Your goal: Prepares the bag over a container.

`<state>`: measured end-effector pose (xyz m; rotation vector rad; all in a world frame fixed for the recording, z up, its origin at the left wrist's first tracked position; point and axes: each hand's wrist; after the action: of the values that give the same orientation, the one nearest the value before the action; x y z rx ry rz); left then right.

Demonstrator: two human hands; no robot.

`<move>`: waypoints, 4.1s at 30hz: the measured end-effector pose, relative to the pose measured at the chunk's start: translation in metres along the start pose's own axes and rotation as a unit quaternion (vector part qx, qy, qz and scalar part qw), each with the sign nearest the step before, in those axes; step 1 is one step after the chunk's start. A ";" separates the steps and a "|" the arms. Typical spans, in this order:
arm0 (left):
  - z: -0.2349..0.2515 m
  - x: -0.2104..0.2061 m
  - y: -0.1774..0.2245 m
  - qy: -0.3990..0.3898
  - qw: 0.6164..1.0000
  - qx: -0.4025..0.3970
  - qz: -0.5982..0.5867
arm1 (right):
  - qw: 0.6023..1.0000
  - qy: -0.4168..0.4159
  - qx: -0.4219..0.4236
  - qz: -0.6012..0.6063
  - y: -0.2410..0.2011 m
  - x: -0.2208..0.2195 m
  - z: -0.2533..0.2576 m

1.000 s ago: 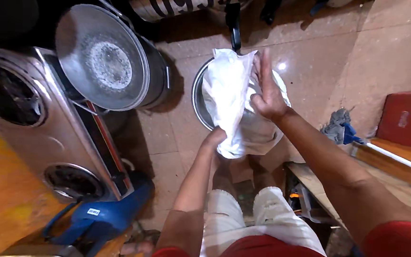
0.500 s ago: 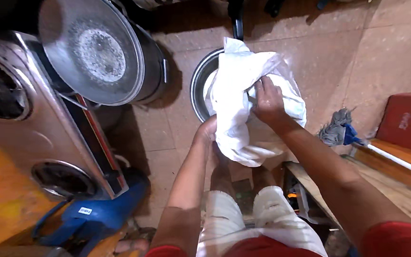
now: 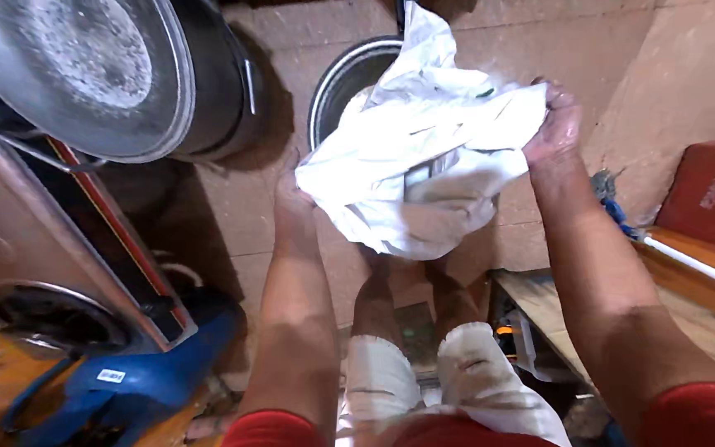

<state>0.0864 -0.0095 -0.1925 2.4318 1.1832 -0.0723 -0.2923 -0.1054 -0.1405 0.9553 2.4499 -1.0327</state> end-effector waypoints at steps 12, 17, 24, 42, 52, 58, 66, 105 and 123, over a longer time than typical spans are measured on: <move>-0.097 -0.083 -0.044 -0.001 0.497 -0.364 0.788 | 0.994 0.032 -0.105 -0.026 0.032 -0.020 -0.025; -0.071 -0.107 -0.024 0.053 0.565 -0.158 0.808 | 0.744 0.065 0.078 -0.661 -0.016 -0.038 -0.039; -0.071 -0.128 -0.005 0.066 0.649 -0.129 0.747 | 0.506 -0.266 0.071 -0.818 0.077 -0.073 -0.132; -0.090 -0.078 -0.007 0.088 0.410 -0.470 0.776 | 0.627 -0.125 0.190 -0.745 0.055 0.026 -0.096; -0.074 -0.116 0.007 0.183 0.539 -0.184 0.801 | 0.479 -0.255 -0.090 -0.835 0.123 0.005 -0.088; -0.074 -0.086 0.039 0.316 0.624 -0.136 0.702 | 0.422 -0.210 -0.181 -0.863 0.074 -0.014 -0.110; -0.094 -0.114 0.002 0.117 0.353 -0.554 0.745 | 0.410 -0.227 0.082 -0.880 0.040 -0.013 -0.091; -0.053 -0.080 -0.030 -0.205 0.558 -0.166 0.787 | 0.753 -0.102 -0.041 -0.649 0.081 0.009 -0.053; -0.121 -0.039 -0.145 -0.251 0.425 -0.416 0.763 | 0.953 0.116 -0.144 -0.238 0.057 -0.015 -0.013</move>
<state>-0.0654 0.0888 -0.1257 1.4051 -1.2411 0.2594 -0.2426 -0.0735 -0.1536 0.4161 3.0102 -0.6831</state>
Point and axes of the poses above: each hand's wrist, its own z-axis towards the middle knuckle, its own x-axis out of the back of the hand, y = z × x, and after that the axes turned 3 degrees about z, right-handed
